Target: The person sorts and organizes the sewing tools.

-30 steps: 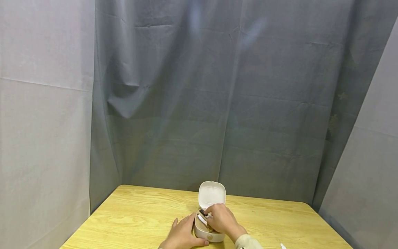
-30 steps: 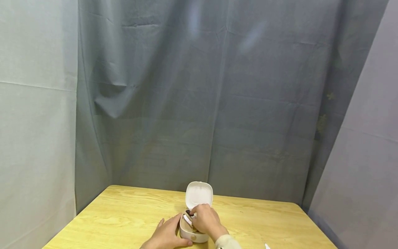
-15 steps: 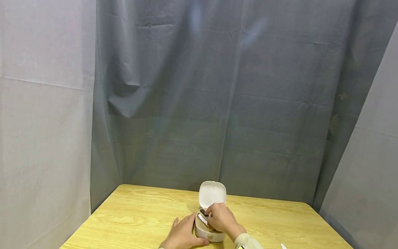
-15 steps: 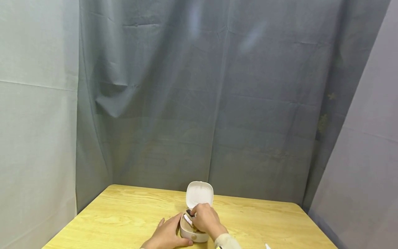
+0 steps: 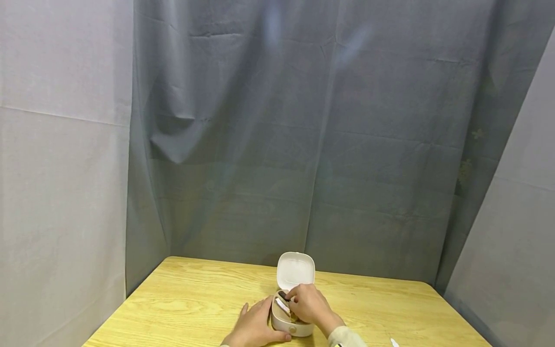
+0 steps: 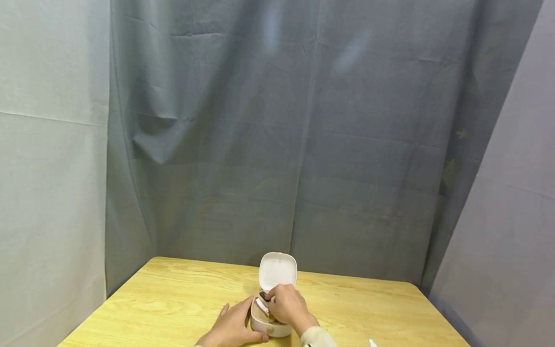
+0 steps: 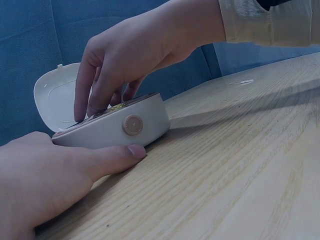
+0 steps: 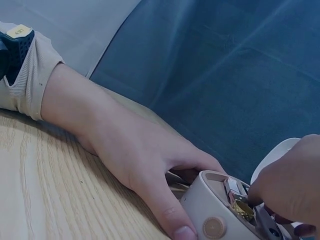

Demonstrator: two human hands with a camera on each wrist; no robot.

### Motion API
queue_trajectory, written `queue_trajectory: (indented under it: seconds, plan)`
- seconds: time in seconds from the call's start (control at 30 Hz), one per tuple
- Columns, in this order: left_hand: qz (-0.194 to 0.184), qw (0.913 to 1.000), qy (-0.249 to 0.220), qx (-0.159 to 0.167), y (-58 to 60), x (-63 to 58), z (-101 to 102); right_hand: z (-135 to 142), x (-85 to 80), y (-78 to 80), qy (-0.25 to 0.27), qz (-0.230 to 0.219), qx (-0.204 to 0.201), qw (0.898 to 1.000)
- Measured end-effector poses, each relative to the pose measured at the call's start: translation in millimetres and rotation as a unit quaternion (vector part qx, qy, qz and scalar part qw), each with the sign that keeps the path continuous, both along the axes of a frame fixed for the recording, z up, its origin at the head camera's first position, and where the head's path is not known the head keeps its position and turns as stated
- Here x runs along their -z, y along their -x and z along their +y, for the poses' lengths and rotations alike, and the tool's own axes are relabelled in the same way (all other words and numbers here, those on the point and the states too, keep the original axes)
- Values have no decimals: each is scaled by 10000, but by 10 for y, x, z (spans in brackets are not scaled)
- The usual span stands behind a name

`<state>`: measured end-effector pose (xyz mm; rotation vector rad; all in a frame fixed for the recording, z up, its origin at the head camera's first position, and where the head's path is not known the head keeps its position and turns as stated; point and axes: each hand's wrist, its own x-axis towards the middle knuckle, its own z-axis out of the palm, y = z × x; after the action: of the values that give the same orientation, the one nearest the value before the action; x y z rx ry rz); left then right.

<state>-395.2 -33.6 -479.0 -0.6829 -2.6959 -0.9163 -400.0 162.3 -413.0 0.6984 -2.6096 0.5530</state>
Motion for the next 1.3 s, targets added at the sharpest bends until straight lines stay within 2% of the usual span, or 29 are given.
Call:
queue_trajectory:
  seconds: [0.43, 0.7, 0.93, 1.3]
  plan:
    - [1, 10000, -13, 24, -7, -15, 1, 48, -22, -30, 51, -159, -86, 9998]
    - [-1, 10000, 0, 24, 4, 13, -7, 80, -61, -94, -57, 24, -99, 9999]
    - [-40, 10000, -76, 4, 15, 13, -32, 195, -122, -140, -145, 106, 45, 9998]
    - [-44, 10000, -43, -17, 14, 32, -32, 379, -110, -235, -148, 118, 76, 9998]
